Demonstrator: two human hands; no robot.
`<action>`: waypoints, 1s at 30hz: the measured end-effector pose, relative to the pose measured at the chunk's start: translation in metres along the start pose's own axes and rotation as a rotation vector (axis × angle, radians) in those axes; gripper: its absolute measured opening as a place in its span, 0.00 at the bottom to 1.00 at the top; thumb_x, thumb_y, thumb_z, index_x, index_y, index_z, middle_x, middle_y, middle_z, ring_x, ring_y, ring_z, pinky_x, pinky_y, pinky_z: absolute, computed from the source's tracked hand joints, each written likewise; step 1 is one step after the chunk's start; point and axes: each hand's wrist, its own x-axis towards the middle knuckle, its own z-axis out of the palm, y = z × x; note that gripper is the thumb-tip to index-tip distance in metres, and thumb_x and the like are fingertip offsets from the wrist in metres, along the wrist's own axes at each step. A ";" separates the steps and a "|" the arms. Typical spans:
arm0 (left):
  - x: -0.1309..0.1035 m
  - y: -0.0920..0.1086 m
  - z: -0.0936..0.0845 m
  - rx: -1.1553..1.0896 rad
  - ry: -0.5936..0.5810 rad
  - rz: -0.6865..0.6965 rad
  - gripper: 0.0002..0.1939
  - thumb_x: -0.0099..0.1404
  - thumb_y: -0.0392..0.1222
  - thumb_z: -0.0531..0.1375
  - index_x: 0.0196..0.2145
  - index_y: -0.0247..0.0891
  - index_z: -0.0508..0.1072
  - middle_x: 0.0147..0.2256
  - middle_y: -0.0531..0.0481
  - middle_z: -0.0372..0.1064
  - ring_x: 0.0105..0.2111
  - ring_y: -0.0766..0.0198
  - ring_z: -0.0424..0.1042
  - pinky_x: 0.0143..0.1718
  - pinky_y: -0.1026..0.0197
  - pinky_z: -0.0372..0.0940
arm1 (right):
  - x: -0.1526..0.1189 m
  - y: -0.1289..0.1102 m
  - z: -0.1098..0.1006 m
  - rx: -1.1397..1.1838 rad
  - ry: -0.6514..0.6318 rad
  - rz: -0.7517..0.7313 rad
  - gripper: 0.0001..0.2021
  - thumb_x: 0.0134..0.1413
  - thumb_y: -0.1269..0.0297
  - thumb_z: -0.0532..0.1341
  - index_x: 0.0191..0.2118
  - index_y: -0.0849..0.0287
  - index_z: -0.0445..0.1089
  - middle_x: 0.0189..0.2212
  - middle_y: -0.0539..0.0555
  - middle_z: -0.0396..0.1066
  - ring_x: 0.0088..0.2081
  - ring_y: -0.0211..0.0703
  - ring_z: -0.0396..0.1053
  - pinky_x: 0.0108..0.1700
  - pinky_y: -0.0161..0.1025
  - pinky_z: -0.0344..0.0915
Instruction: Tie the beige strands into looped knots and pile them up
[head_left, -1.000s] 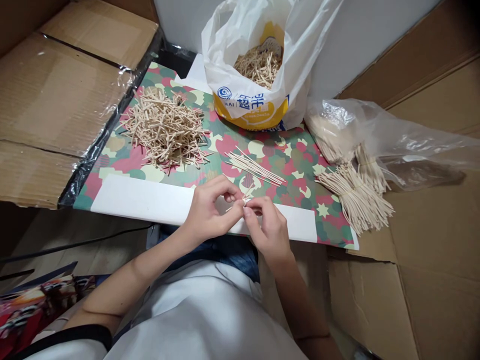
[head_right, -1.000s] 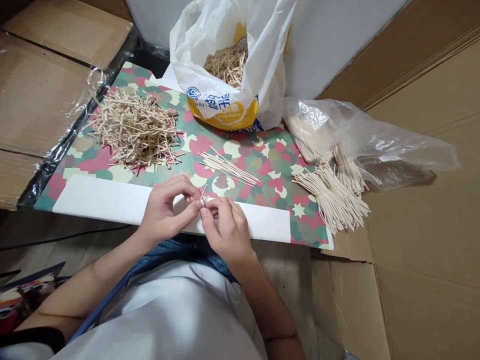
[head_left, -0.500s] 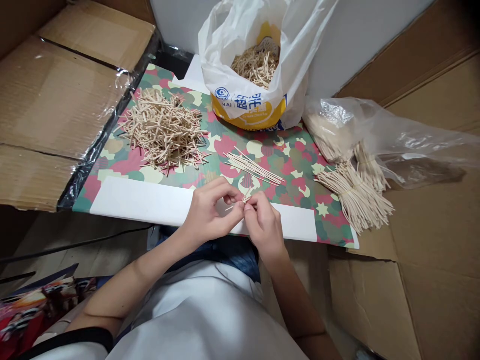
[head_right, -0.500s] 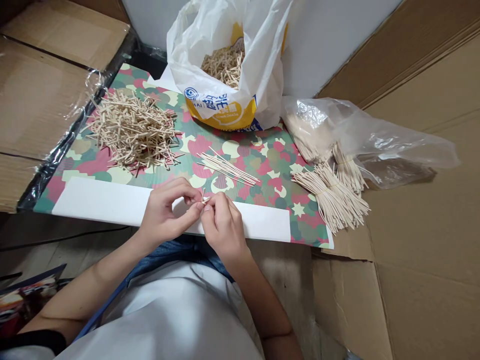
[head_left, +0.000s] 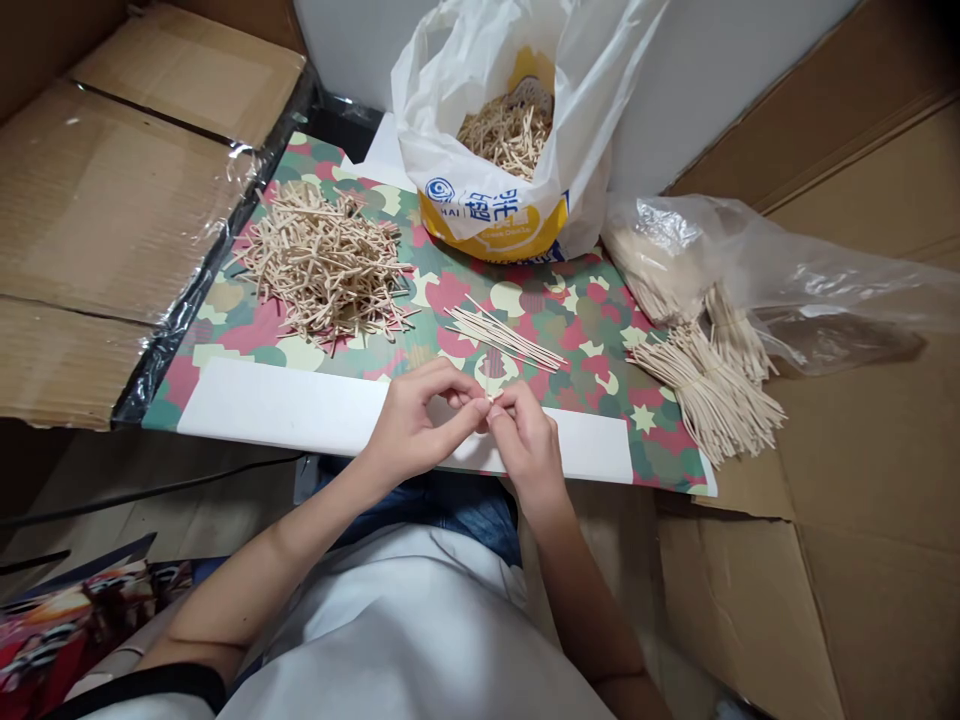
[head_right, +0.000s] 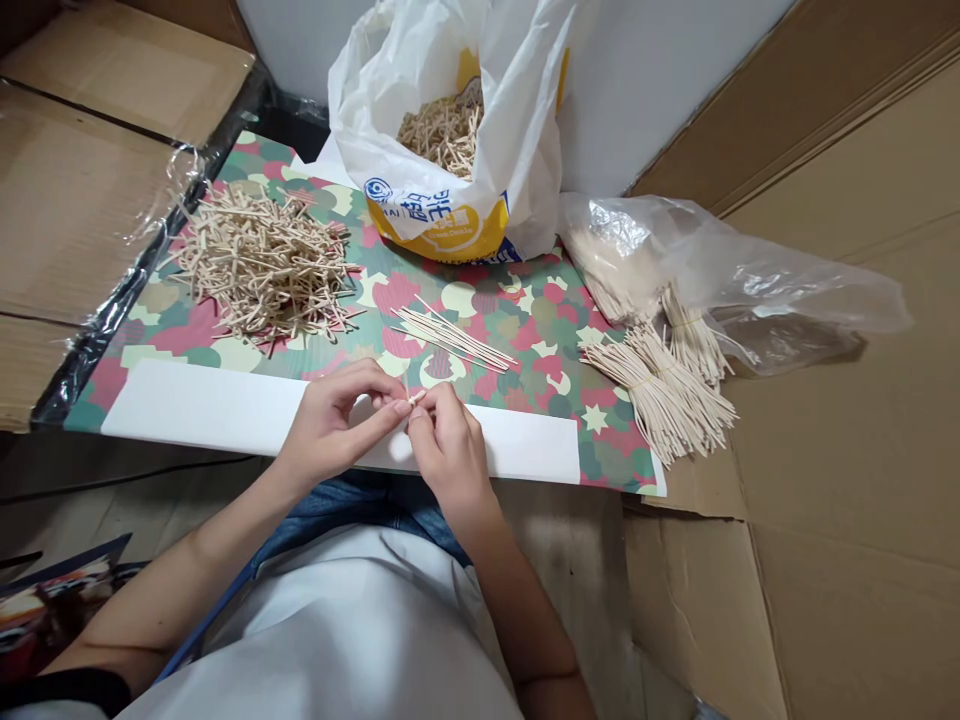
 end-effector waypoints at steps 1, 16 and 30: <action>0.000 0.000 -0.001 -0.026 -0.013 -0.027 0.04 0.58 0.38 0.61 0.29 0.34 0.73 0.26 0.51 0.67 0.27 0.68 0.65 0.30 0.64 0.61 | 0.000 0.001 0.001 0.004 0.004 0.005 0.05 0.56 0.67 0.51 0.29 0.55 0.56 0.25 0.48 0.65 0.27 0.38 0.64 0.31 0.34 0.59; -0.002 0.010 -0.022 -0.063 -0.286 -0.155 0.11 0.63 0.42 0.57 0.26 0.32 0.71 0.25 0.52 0.64 0.27 0.69 0.62 0.31 0.66 0.57 | 0.000 0.024 -0.023 0.154 0.243 -0.117 0.09 0.59 0.57 0.53 0.41 0.56 0.64 0.32 0.51 0.66 0.36 0.40 0.67 0.39 0.39 0.64; 0.000 0.009 -0.036 -0.285 -0.411 -0.306 0.16 0.60 0.46 0.60 0.22 0.31 0.68 0.21 0.55 0.59 0.23 0.72 0.56 0.24 0.68 0.51 | 0.009 0.007 -0.022 0.133 -0.342 -0.307 0.10 0.60 0.60 0.53 0.30 0.56 0.63 0.28 0.50 0.63 0.38 0.43 0.60 0.42 0.42 0.59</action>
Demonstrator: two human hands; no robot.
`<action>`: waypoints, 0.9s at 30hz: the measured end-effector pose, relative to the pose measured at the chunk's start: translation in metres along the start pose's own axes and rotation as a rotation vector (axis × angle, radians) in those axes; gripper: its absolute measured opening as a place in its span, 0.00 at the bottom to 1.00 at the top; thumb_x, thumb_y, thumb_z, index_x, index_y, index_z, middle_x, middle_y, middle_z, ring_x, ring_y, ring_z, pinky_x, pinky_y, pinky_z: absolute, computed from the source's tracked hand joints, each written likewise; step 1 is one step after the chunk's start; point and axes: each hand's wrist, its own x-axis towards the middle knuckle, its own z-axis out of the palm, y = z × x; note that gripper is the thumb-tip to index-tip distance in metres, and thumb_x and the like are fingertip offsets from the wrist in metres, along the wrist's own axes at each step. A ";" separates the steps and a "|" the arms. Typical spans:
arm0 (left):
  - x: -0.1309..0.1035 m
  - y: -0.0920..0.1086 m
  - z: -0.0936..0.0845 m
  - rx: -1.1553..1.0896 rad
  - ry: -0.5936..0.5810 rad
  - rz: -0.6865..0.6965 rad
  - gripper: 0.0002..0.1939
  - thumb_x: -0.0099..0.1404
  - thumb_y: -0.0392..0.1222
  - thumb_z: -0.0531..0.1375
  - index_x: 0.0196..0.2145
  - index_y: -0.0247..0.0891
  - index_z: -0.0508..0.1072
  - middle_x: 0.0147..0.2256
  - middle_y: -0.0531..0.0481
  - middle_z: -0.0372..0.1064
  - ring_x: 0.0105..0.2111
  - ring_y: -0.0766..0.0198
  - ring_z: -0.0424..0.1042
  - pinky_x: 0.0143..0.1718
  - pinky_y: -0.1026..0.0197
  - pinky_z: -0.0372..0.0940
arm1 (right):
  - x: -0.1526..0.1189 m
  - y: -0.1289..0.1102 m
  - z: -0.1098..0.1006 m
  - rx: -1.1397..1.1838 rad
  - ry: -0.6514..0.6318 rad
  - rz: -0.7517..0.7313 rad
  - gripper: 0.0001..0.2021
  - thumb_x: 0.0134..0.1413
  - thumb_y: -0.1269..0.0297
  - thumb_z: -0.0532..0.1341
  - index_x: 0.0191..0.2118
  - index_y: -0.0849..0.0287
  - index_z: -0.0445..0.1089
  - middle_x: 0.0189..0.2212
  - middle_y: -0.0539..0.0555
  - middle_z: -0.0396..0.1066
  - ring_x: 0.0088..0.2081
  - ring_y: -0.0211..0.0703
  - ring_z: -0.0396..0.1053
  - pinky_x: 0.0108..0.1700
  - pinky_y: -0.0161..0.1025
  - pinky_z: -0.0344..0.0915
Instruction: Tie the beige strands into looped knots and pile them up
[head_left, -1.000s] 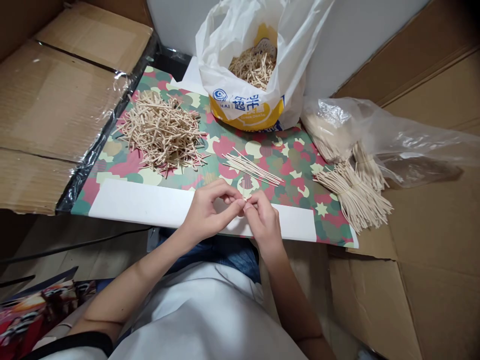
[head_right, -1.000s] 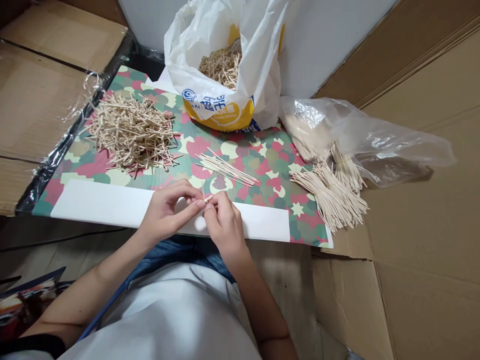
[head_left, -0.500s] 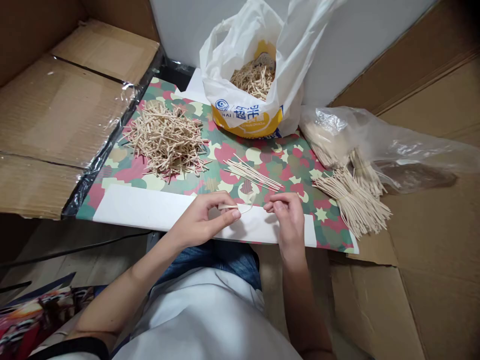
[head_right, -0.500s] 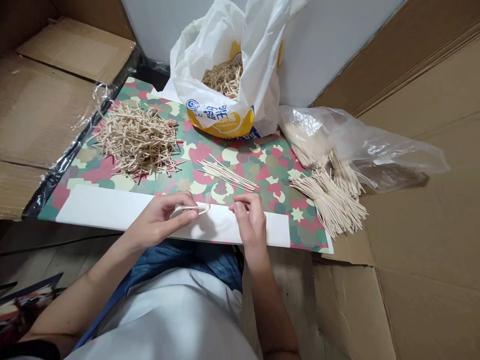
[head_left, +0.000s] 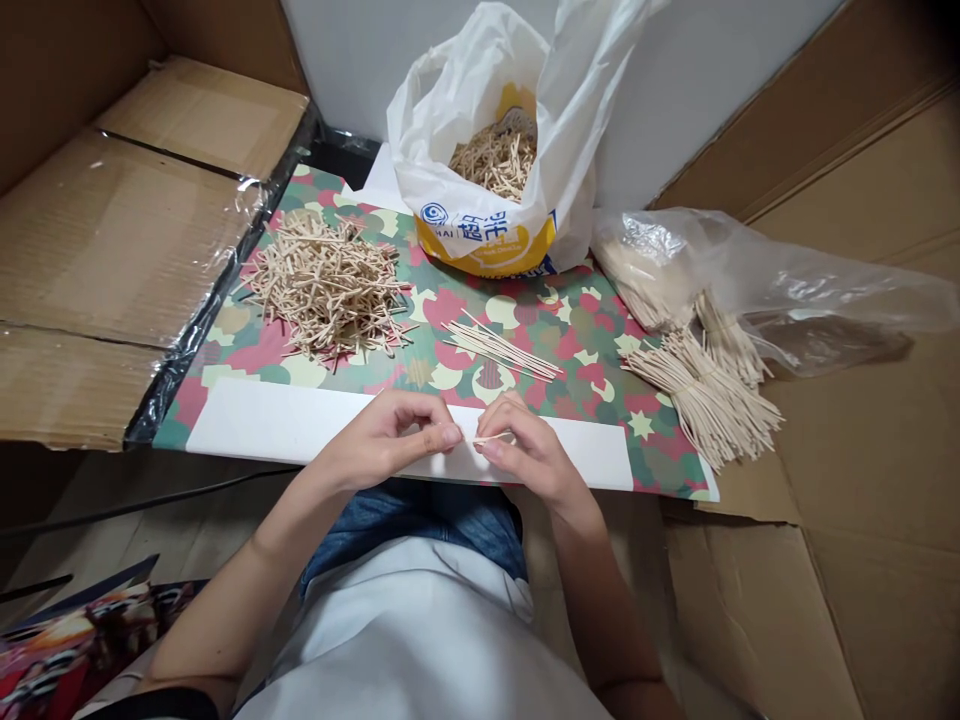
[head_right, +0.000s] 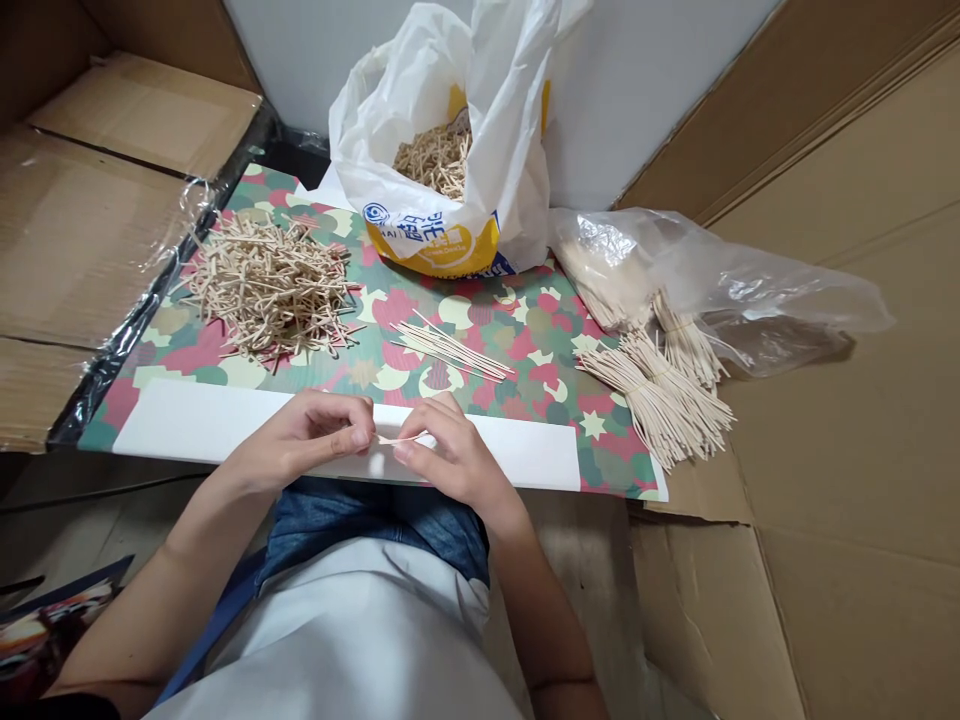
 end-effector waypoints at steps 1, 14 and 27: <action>0.000 -0.001 0.000 -0.022 -0.008 -0.004 0.16 0.60 0.46 0.60 0.21 0.31 0.68 0.21 0.55 0.59 0.22 0.72 0.56 0.24 0.68 0.51 | 0.000 0.000 0.001 -0.012 0.037 -0.001 0.09 0.60 0.61 0.53 0.30 0.56 0.63 0.28 0.51 0.64 0.37 0.43 0.60 0.42 0.42 0.58; -0.008 -0.007 -0.020 -0.163 0.053 0.019 0.16 0.59 0.48 0.62 0.21 0.33 0.68 0.20 0.54 0.59 0.22 0.71 0.57 0.24 0.67 0.50 | -0.007 0.007 -0.030 -0.281 0.167 0.006 0.12 0.56 0.57 0.56 0.45 0.52 0.60 0.42 0.54 0.60 0.50 0.49 0.58 0.51 0.48 0.57; -0.002 -0.011 -0.017 -0.246 -0.045 -0.014 0.24 0.61 0.58 0.55 0.25 0.31 0.72 0.23 0.49 0.66 0.26 0.66 0.61 0.29 0.64 0.55 | 0.019 0.002 -0.002 0.504 -0.269 0.193 0.09 0.55 0.63 0.57 0.26 0.60 0.63 0.22 0.48 0.65 0.27 0.36 0.64 0.33 0.35 0.60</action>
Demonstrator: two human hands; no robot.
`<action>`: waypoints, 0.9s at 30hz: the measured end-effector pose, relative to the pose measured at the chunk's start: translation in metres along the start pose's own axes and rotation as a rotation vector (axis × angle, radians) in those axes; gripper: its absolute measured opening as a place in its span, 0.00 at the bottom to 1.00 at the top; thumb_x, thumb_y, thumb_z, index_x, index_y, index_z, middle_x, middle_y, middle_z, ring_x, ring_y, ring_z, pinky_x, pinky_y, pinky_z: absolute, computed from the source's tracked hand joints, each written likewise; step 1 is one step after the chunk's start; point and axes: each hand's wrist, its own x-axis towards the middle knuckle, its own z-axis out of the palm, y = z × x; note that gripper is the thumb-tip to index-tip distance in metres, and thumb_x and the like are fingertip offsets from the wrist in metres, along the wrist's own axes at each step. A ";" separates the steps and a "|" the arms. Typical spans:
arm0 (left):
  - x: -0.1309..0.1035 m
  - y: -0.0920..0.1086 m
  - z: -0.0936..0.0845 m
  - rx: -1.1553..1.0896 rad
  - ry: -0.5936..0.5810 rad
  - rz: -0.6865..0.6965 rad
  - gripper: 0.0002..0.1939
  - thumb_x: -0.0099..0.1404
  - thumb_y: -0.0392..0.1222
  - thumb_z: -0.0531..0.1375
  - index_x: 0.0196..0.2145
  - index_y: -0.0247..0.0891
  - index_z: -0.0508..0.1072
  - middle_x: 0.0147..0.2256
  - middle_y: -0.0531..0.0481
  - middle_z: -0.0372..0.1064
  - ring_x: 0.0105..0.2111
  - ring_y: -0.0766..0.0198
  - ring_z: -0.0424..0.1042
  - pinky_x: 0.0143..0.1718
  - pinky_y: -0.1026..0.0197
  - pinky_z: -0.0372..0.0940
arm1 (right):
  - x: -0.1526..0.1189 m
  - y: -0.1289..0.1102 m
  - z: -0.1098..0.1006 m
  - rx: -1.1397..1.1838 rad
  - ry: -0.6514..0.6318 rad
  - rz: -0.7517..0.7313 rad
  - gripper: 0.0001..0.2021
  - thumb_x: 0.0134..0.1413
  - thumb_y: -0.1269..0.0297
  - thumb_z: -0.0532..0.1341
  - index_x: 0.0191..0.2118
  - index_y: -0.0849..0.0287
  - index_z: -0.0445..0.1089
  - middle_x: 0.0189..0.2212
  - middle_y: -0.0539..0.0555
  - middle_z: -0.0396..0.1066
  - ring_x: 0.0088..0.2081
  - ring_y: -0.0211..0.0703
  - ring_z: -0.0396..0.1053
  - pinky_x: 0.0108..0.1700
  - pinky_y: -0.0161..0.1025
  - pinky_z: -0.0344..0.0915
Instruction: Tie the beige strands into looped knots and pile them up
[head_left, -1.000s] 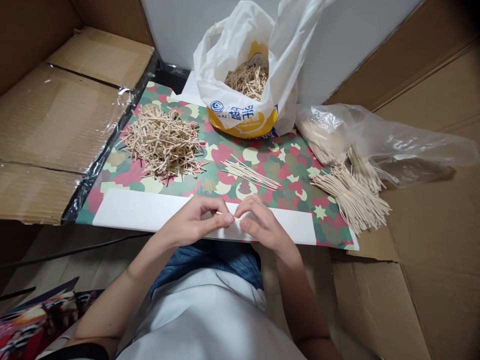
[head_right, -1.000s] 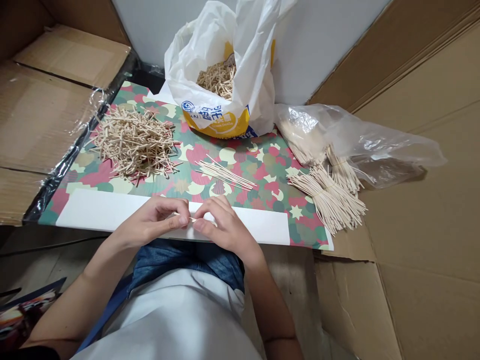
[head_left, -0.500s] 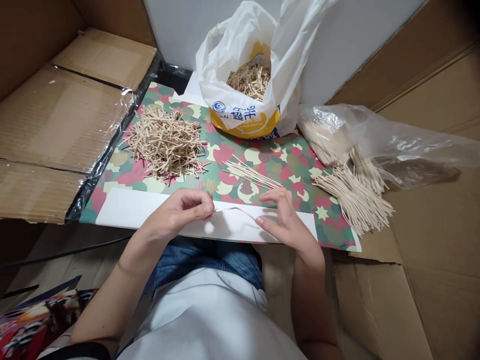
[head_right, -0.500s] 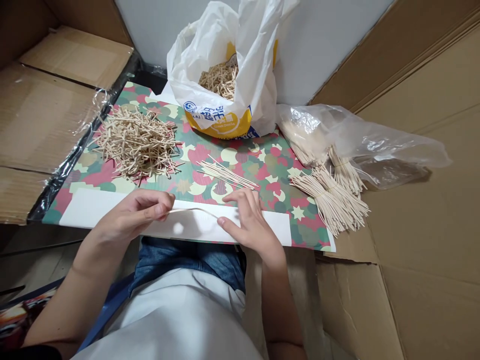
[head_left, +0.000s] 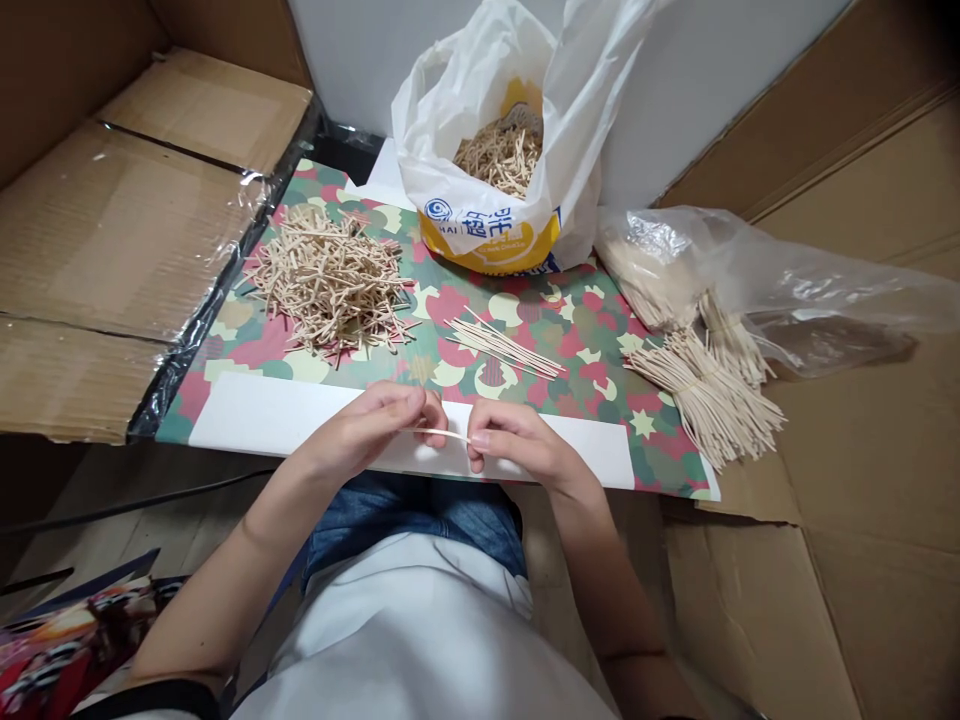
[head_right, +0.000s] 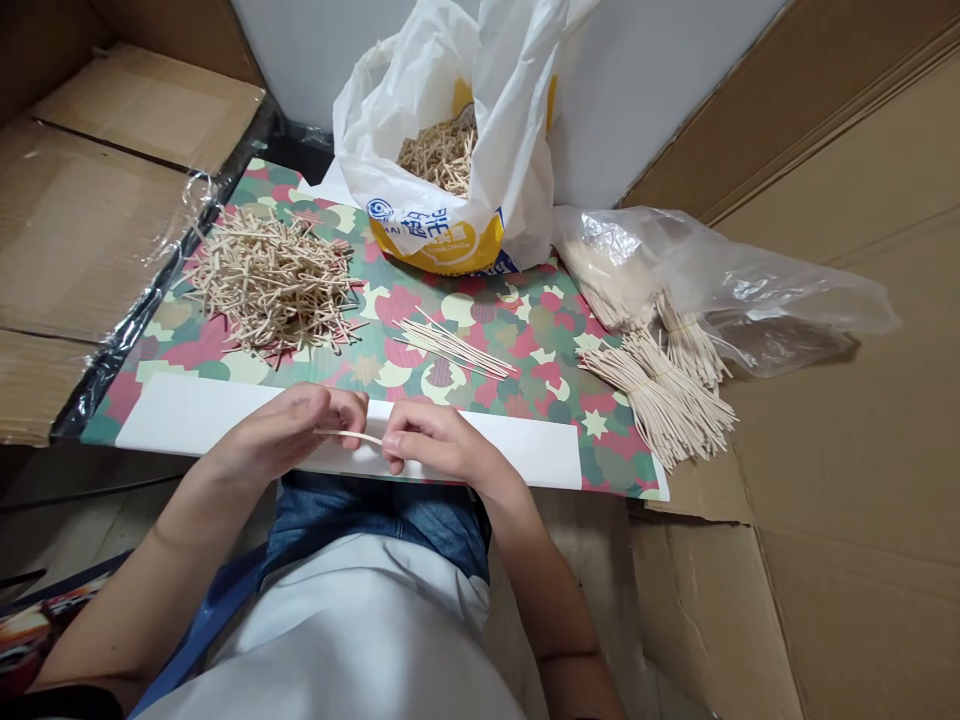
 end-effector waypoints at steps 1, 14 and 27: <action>0.002 0.001 0.001 0.004 -0.021 -0.003 0.24 0.61 0.58 0.55 0.26 0.31 0.73 0.24 0.49 0.66 0.27 0.65 0.62 0.31 0.63 0.56 | 0.000 0.000 0.000 0.014 -0.011 0.017 0.08 0.54 0.64 0.57 0.26 0.60 0.63 0.22 0.48 0.65 0.26 0.36 0.64 0.33 0.34 0.60; 0.012 -0.004 0.015 -0.267 -0.082 -0.004 0.08 0.52 0.42 0.64 0.25 0.32 0.76 0.25 0.47 0.69 0.31 0.61 0.68 0.35 0.61 0.60 | 0.001 0.009 -0.006 0.235 0.012 0.002 0.08 0.52 0.61 0.60 0.27 0.60 0.67 0.18 0.47 0.68 0.23 0.36 0.62 0.32 0.35 0.56; 0.012 -0.014 0.029 -0.288 0.009 0.251 0.11 0.61 0.42 0.60 0.41 0.37 0.72 0.30 0.49 0.68 0.29 0.62 0.72 0.36 0.59 0.64 | 0.007 0.011 0.007 0.315 0.106 0.009 0.07 0.50 0.63 0.58 0.27 0.60 0.66 0.16 0.47 0.63 0.23 0.35 0.61 0.30 0.34 0.56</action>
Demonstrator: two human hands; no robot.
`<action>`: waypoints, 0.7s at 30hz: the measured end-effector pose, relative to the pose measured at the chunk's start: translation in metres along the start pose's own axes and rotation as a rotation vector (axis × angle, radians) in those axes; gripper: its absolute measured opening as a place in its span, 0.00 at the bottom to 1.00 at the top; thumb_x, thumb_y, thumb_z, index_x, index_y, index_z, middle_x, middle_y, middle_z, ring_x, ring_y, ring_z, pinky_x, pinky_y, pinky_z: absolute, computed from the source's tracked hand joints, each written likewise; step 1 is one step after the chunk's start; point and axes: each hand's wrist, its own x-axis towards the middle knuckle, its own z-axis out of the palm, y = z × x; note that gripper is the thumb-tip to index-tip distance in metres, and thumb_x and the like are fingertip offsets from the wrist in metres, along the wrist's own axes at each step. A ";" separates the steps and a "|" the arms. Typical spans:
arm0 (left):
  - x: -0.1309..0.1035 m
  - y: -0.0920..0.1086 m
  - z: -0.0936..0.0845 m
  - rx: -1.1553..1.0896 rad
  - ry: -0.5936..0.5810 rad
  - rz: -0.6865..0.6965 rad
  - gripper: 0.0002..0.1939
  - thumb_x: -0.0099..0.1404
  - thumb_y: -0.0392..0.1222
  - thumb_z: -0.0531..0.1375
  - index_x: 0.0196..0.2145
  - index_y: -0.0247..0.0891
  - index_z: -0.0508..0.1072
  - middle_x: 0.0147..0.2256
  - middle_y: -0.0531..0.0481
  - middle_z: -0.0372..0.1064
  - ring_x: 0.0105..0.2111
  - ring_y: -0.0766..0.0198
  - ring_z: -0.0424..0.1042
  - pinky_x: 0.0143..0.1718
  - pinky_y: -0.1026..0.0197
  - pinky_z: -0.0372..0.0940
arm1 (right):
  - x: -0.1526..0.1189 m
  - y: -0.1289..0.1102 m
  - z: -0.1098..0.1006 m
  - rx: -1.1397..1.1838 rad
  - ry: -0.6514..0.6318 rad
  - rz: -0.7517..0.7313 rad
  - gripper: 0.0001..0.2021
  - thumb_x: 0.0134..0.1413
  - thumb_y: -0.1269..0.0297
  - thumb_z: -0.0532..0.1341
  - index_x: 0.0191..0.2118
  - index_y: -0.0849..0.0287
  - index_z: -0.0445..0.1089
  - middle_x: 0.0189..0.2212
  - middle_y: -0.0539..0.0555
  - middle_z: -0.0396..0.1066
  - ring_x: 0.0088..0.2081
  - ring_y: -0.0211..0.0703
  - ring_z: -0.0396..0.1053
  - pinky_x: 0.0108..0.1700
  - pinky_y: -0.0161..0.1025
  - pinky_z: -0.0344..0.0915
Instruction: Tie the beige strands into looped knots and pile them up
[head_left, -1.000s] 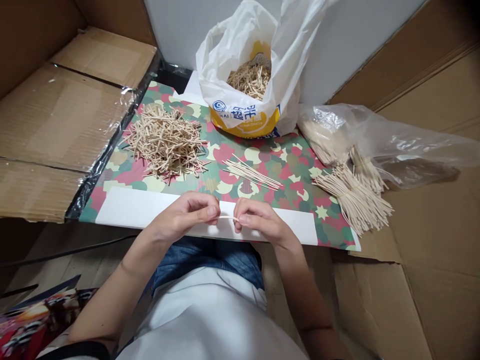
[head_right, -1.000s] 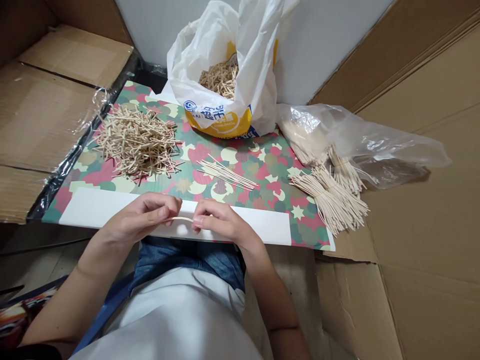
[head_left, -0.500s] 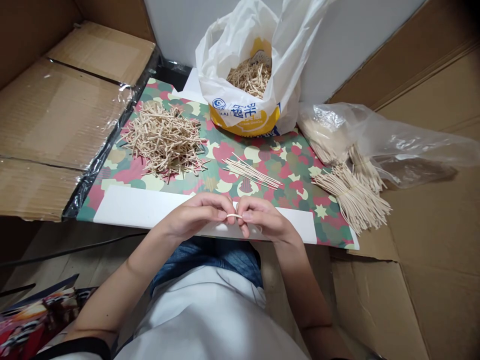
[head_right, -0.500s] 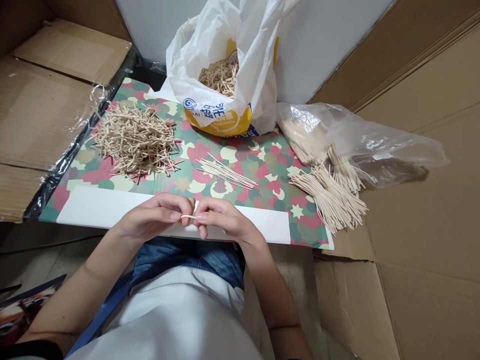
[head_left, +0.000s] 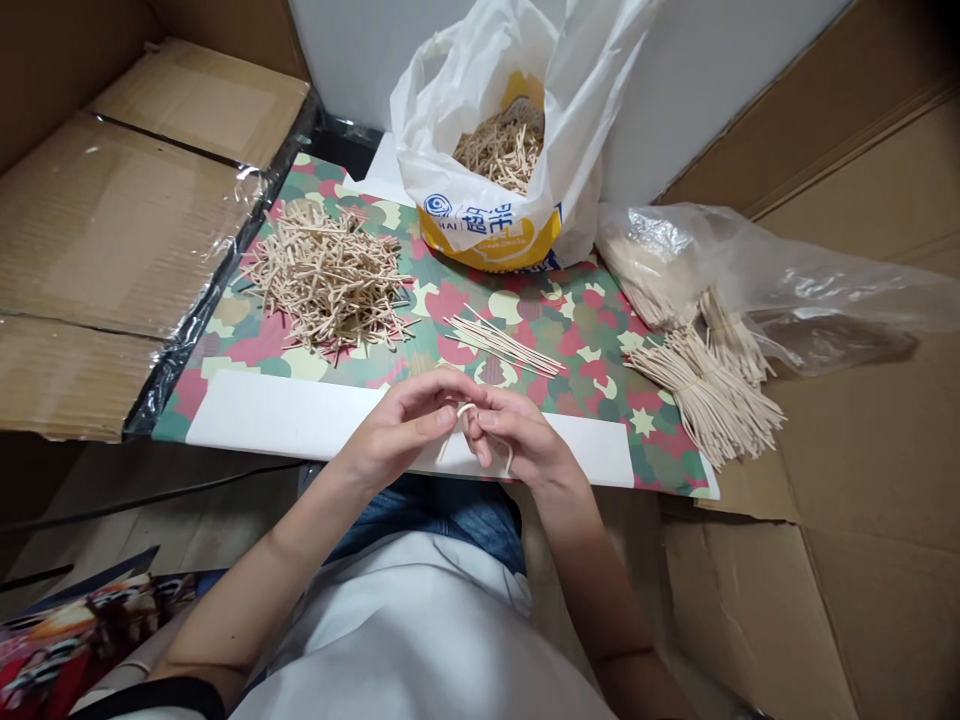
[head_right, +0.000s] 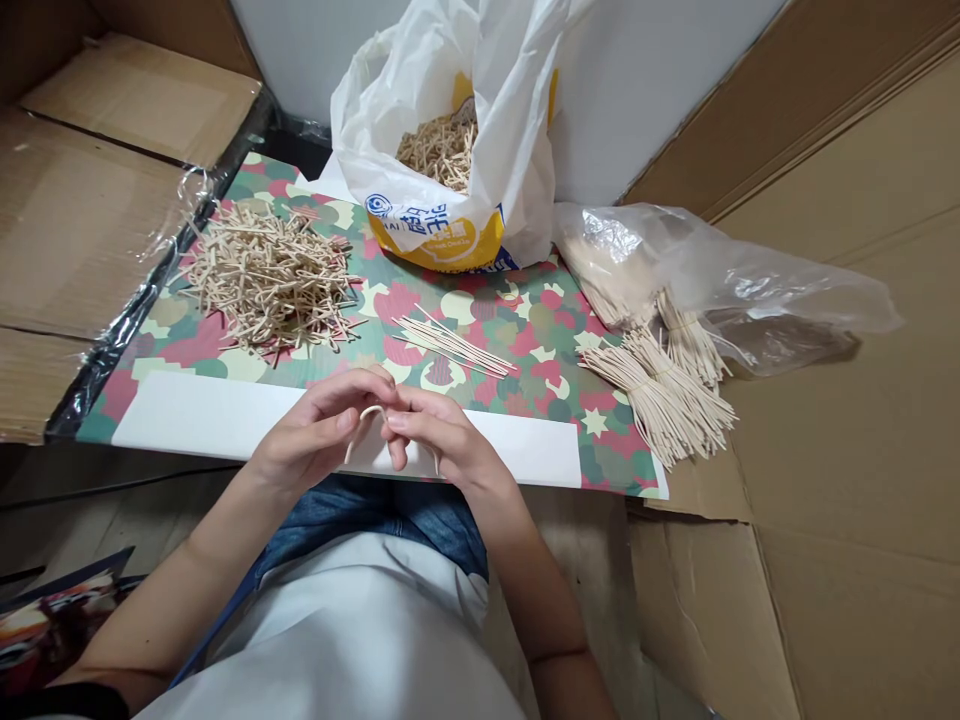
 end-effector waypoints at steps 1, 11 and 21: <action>0.000 0.000 0.000 -0.001 -0.009 -0.015 0.12 0.61 0.43 0.59 0.42 0.38 0.72 0.31 0.49 0.68 0.29 0.62 0.72 0.35 0.58 0.64 | 0.000 0.000 0.001 0.005 0.012 0.011 0.07 0.50 0.63 0.58 0.27 0.60 0.66 0.17 0.47 0.63 0.23 0.35 0.61 0.30 0.34 0.56; 0.003 -0.003 -0.001 -0.046 0.085 -0.100 0.12 0.54 0.47 0.64 0.28 0.35 0.72 0.34 0.48 0.67 0.24 0.67 0.69 0.33 0.58 0.65 | -0.001 0.001 0.009 0.004 0.047 0.011 0.07 0.49 0.61 0.60 0.28 0.60 0.66 0.22 0.47 0.63 0.23 0.34 0.61 0.30 0.34 0.58; 0.002 -0.003 -0.005 -0.073 0.061 -0.108 0.09 0.56 0.44 0.63 0.28 0.35 0.72 0.38 0.49 0.64 0.21 0.70 0.69 0.29 0.61 0.65 | 0.003 0.006 0.011 0.011 -0.025 0.016 0.11 0.49 0.55 0.58 0.30 0.59 0.66 0.15 0.47 0.64 0.19 0.36 0.62 0.27 0.35 0.57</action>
